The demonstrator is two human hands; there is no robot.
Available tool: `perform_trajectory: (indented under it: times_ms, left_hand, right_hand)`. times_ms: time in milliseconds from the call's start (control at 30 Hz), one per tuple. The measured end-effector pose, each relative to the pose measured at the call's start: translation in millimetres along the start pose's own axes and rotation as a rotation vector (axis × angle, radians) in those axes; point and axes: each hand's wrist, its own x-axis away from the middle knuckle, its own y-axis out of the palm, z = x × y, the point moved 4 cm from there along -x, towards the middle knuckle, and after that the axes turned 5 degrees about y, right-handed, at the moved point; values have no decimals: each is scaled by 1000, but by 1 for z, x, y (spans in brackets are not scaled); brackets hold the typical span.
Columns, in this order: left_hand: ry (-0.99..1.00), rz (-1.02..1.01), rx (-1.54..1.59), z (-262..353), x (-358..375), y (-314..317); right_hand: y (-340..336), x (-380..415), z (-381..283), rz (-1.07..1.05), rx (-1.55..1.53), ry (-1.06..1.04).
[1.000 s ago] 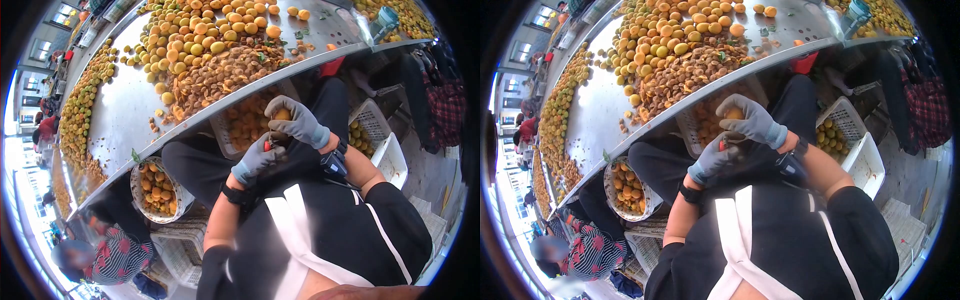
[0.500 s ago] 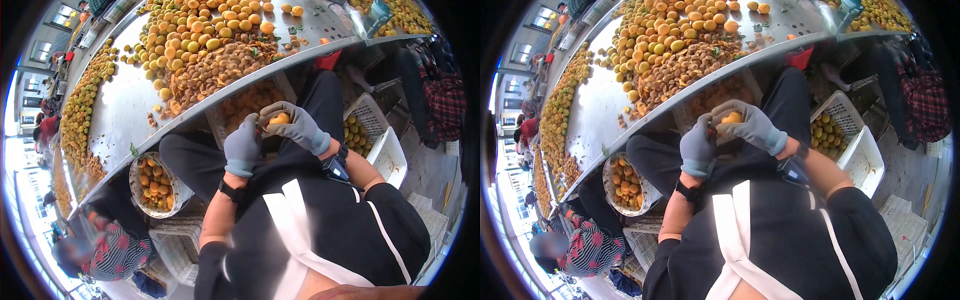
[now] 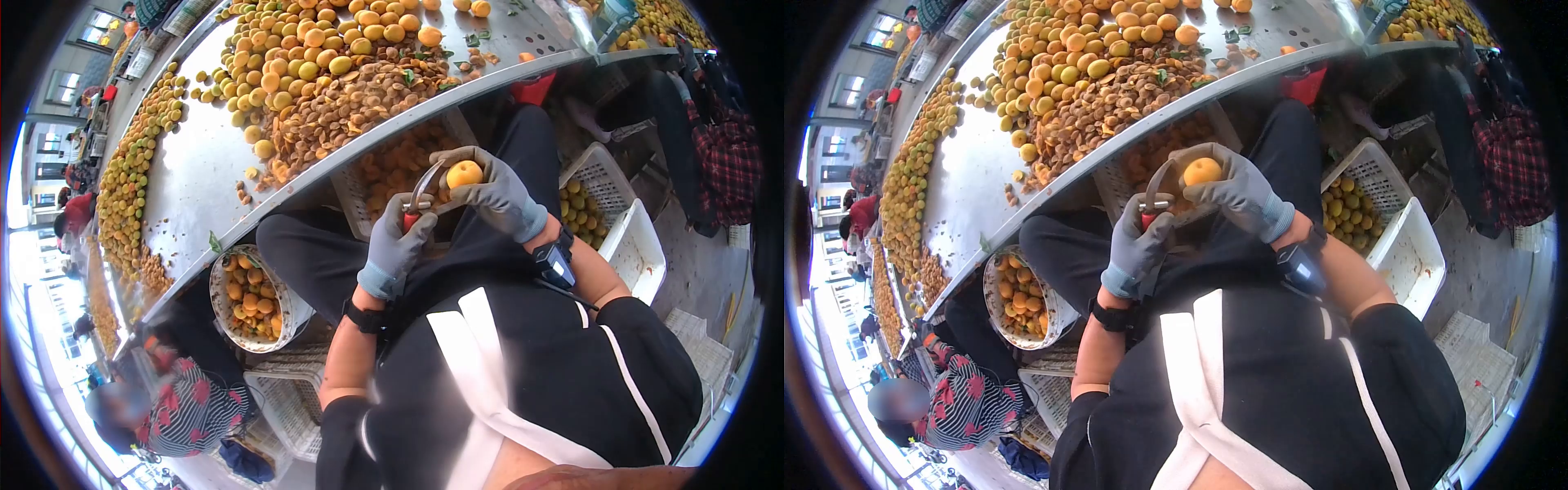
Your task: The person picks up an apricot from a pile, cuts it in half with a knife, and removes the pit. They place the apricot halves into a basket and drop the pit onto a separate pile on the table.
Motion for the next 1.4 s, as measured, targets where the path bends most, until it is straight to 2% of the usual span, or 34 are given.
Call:
perform_trajectory:
  times_ms: [33, 67, 100, 233, 300, 433, 600, 900, 1000, 1067, 1100, 1167, 1200, 1300, 1367, 1400]
  left_hand:
    - [-1, -1, 0, 1, 1, 1]
    - [96, 7, -116, 5, 1, 0]
    - [193, 16, -232, 9, 2, 1]
    - [181, -57, -350, 26, 6, 8]
    - [301, -56, -539, 24, 6, 7]
    - [208, -79, -505, 22, 9, 6]
    - [296, -80, -581, 21, 12, 8]
    - [307, 12, -749, 6, 8, 6]
    - [327, 53, -768, -3, 1, 5]
    - [268, 34, -782, -5, -6, 4]
    - [213, 13, -796, -6, -8, 3]
    - [172, 14, -797, -9, -9, 3]
    - [128, 13, -800, -12, -10, 3]
    - [90, -22, -792, -11, -8, 6]
    - [101, -4, -816, -6, -7, 5]
    - [116, 12, -842, -4, -7, 4]
  right_hand:
    - [1, 0, -2, -28, -115, -37]
    - [3, 1, -4, -40, -186, -25]
    - [5, 2, -5, -40, -186, -23]
    - [11, 4, -1, -97, -160, 9]
    - [17, 5, 0, -116, -127, -12]
    - [25, 9, -7, -125, -223, 3]
    - [24, 9, -2, -139, -241, -10]
    - [36, 5, 0, -209, -327, -44]
    - [36, 1, -2, -142, -368, -2]
    - [30, 0, -1, 20, -312, 66]
    - [26, -1, -2, 18, -309, 67]
    - [14, -2, 2, 81, 122, 187]
    - [12, -1, 4, 82, 124, 187]
    - [6, -1, 11, 127, 75, 158]
    - [8, -3, 15, 102, -338, 167]
    - [9, -4, 15, 100, -340, 168]
